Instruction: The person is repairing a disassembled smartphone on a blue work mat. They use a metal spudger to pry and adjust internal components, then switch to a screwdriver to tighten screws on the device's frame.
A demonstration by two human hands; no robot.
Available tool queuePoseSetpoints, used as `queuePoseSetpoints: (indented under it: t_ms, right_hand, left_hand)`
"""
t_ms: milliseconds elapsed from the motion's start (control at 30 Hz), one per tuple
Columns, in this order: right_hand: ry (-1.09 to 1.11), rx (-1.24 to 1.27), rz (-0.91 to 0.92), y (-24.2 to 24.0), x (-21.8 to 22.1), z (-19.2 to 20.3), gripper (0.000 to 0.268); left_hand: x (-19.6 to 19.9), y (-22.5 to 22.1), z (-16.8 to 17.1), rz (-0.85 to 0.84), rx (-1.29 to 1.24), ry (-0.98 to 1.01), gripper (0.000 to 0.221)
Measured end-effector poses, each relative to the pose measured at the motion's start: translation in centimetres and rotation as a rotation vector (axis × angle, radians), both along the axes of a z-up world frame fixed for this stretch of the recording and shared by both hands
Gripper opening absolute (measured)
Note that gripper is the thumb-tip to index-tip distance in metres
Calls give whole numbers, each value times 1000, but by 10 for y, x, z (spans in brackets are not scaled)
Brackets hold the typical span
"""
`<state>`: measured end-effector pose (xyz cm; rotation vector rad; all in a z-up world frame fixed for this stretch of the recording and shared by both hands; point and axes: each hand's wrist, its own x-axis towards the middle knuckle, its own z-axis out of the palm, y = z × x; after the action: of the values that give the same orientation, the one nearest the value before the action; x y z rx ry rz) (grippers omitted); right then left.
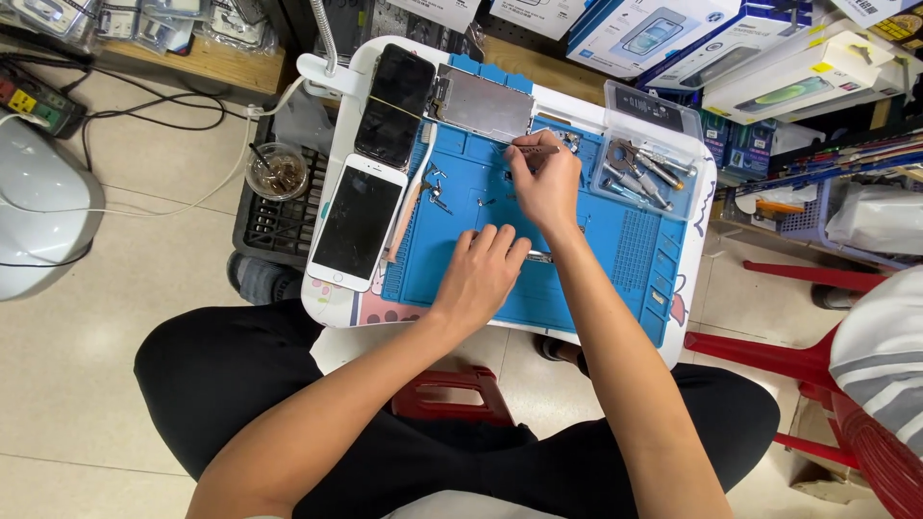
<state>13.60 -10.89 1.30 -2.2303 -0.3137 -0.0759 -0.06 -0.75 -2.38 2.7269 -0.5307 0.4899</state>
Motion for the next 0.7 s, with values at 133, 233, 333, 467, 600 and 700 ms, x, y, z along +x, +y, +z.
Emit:
queuePoseSetpoints:
  t_ms: [133,233,333,467,600,700]
  right_hand:
    - [1,-17,-10,0,2,-6,8]
    - [5,-9,-17,-1,2,-9,8]
    - [-6,1,-16,-1,2,-9,7]
    - [-13,-2,-12,-1,2,-8,7]
    - [-14,5,-19,-1,4,-9,6]
    - [-15,-7,-17,-3,5,-10,7]
  left_hand:
    - [1,-1,-1,3,-2,-1,42]
    - [0,-1,-1,1,-4,6,43]
    - [0,-1,-2,7,1,-6,41]
    - [0,-2,-3,11,13,-14,41]
    - [0,-2,-2,18,7,-14,43]
    - [-1,-3,3,23,10,-12,42]
